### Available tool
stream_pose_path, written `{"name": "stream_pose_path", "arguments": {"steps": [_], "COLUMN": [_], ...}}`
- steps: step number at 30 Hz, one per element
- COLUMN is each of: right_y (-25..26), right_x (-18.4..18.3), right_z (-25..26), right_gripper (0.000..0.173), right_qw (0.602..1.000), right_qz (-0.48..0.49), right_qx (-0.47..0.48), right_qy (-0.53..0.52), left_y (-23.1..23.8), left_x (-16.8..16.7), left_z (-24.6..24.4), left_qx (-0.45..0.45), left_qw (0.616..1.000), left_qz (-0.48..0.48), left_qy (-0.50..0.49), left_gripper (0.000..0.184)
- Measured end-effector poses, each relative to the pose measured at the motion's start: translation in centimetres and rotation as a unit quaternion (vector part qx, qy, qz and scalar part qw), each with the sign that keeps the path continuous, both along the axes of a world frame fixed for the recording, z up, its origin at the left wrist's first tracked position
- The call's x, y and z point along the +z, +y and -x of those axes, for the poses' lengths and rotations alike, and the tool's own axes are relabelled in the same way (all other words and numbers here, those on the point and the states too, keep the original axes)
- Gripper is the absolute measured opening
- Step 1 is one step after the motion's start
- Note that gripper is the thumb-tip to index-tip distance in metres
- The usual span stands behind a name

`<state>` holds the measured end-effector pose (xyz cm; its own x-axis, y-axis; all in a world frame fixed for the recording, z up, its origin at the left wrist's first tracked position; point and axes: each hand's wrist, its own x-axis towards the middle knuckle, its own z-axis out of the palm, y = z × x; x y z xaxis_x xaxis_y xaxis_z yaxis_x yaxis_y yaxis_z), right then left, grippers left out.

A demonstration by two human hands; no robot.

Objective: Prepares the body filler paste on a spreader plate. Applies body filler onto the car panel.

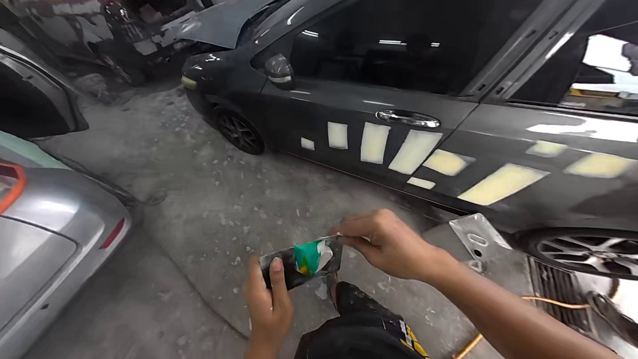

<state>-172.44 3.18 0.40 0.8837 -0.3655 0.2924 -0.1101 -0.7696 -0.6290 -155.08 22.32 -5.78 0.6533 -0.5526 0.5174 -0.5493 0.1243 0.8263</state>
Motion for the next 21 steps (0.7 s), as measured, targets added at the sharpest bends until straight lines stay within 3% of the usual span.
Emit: {"name": "stream_pose_path", "arguments": {"steps": [2,3,5,7,10,13,14,16,18,21], "right_y": [-3.2,-4.4,-5.6,-5.5,-5.2,-6.0,-6.5,-8.2,-9.9,-11.2], "right_x": [1.0,0.7,-0.8,-2.9,-5.9,-5.7,-5.2,-4.1,-3.2,-2.5], "right_z": [-1.6,-2.6,-5.1,-7.9,-12.5,-16.8,-18.3,-21.6,-25.5,-31.3], "right_gripper": [0.022,0.021,0.016,0.023,0.02,0.012,0.011,0.012,0.018,0.019], "right_qw": [0.992,0.99,0.966,0.904,0.875,0.858,0.852,0.86,0.879,0.922], "right_qz": [0.107,0.081,-0.116,-0.33,-0.429,-0.491,-0.503,-0.482,-0.437,-0.37], "right_qx": [-0.068,-0.107,-0.162,-0.186,-0.178,-0.127,-0.116,-0.104,-0.076,0.046], "right_qy": [0.0,-0.047,-0.163,-0.196,-0.139,-0.082,-0.086,-0.133,-0.174,-0.104], "left_y": [-2.2,-3.4,-5.5,-7.2,-8.7,-8.9,-8.8,-8.8,-8.9,-9.6], "left_x": [0.3,0.5,0.7,0.9,1.1,0.9,0.9,0.9,0.3,-0.5], "left_z": [-0.3,-0.4,-0.8,-1.5,-4.0,-6.9,-7.9,-11.0,-15.2,-22.1], "left_qx": [0.043,0.061,0.09,0.104,0.108,0.084,0.074,0.073,0.088,0.121], "left_qw": [0.998,0.996,0.988,0.982,0.99,0.991,0.987,0.98,0.983,0.982], "left_qz": [0.031,0.053,0.091,0.109,0.049,-0.103,-0.145,-0.185,-0.125,-0.016], "left_qy": [0.017,0.04,0.087,0.115,0.078,0.023,0.013,0.03,0.105,0.144], "left_gripper": [0.032,0.029,0.025,0.023,0.03,0.059,0.066,0.055,0.032,0.029]}}
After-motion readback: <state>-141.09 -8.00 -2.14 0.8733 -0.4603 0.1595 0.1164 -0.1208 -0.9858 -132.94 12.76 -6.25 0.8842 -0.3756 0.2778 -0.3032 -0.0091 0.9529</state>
